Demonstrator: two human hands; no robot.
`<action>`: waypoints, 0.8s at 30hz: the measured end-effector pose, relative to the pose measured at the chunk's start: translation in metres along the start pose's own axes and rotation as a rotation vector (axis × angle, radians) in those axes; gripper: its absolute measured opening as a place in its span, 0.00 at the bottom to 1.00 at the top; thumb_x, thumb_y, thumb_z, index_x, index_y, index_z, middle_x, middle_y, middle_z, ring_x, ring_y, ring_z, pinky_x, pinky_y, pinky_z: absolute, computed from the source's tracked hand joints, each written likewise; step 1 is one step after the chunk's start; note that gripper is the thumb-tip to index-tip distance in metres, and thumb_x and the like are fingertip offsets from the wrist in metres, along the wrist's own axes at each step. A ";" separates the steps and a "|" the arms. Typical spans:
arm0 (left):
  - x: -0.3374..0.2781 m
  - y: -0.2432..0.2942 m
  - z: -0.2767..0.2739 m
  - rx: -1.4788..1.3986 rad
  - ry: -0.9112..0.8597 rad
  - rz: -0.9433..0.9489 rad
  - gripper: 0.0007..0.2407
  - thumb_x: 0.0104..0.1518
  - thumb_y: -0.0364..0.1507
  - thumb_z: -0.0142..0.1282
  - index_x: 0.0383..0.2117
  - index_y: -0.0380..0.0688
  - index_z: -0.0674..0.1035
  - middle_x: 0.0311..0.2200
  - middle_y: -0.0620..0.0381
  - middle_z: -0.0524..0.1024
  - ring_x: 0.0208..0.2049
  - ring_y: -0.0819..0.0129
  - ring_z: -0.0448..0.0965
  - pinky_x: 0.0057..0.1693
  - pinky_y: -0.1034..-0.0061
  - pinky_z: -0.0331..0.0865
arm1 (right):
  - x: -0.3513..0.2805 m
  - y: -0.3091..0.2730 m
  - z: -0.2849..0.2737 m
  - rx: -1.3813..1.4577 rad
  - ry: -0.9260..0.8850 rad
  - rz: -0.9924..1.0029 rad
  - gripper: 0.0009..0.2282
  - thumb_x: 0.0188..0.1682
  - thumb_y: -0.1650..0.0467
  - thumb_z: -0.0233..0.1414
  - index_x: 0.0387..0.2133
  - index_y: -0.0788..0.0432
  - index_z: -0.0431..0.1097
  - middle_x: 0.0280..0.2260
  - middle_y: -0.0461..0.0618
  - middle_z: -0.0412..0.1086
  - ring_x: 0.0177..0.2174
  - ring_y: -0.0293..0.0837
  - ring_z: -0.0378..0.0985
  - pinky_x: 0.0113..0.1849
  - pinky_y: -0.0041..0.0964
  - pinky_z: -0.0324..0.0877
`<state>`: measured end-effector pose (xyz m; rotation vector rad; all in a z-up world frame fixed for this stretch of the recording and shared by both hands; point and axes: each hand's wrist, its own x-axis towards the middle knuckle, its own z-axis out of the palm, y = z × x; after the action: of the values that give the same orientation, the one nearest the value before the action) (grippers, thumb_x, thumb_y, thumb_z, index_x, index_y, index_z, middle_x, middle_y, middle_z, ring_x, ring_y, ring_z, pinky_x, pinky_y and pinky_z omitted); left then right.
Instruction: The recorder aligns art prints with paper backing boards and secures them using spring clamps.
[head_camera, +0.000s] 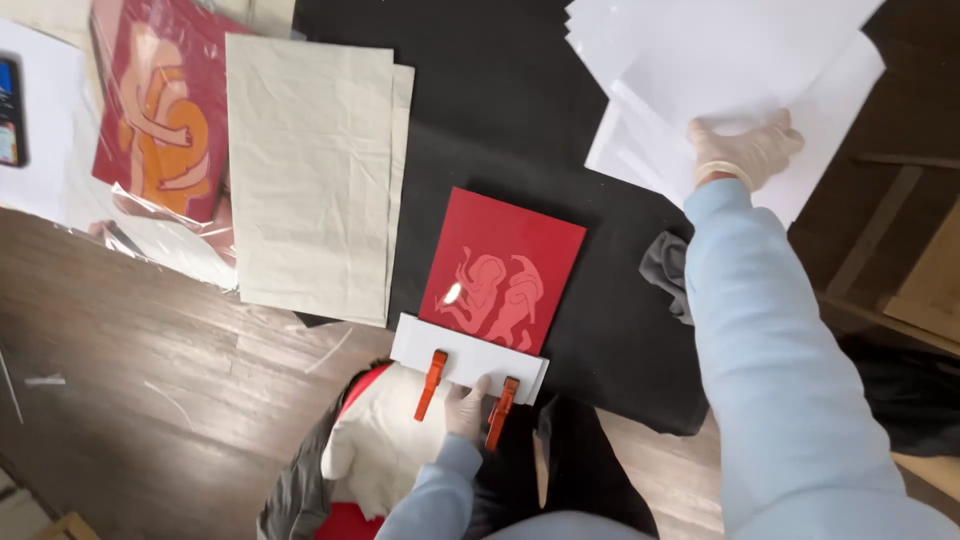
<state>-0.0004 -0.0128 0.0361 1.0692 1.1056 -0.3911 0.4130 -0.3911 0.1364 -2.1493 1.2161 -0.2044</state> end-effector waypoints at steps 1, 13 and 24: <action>-0.018 0.011 0.007 -0.141 0.044 -0.178 0.18 0.52 0.26 0.66 0.48 0.33 0.76 0.41 0.49 0.80 0.41 0.60 0.82 0.50 0.65 0.77 | -0.013 -0.013 -0.011 -0.030 -0.041 0.360 0.48 0.23 0.60 0.68 0.62 0.54 0.52 0.63 0.51 0.59 0.60 0.50 0.72 0.58 0.32 0.69; 0.004 -0.052 -0.018 -0.034 0.052 -0.091 0.20 0.49 0.27 0.70 0.48 0.31 0.78 0.43 0.49 0.83 0.42 0.63 0.81 0.50 0.70 0.74 | 0.066 0.124 -0.007 0.246 -0.083 -0.169 0.14 0.52 0.77 0.57 0.53 0.60 0.72 0.50 0.55 0.77 0.46 0.49 0.86 0.46 0.46 0.81; -0.020 -0.025 -0.007 0.166 0.133 -0.098 0.19 0.50 0.32 0.70 0.44 0.30 0.79 0.35 0.50 0.83 0.36 0.65 0.80 0.46 0.71 0.74 | -0.023 0.013 -0.127 -0.143 -0.915 -0.324 0.13 0.57 0.74 0.56 0.52 0.69 0.68 0.49 0.60 0.74 0.46 0.50 0.78 0.48 0.45 0.74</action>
<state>-0.0310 -0.0234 0.0406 1.2034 1.2643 -0.5019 0.3359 -0.4356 0.2310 -2.1331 0.3603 0.6831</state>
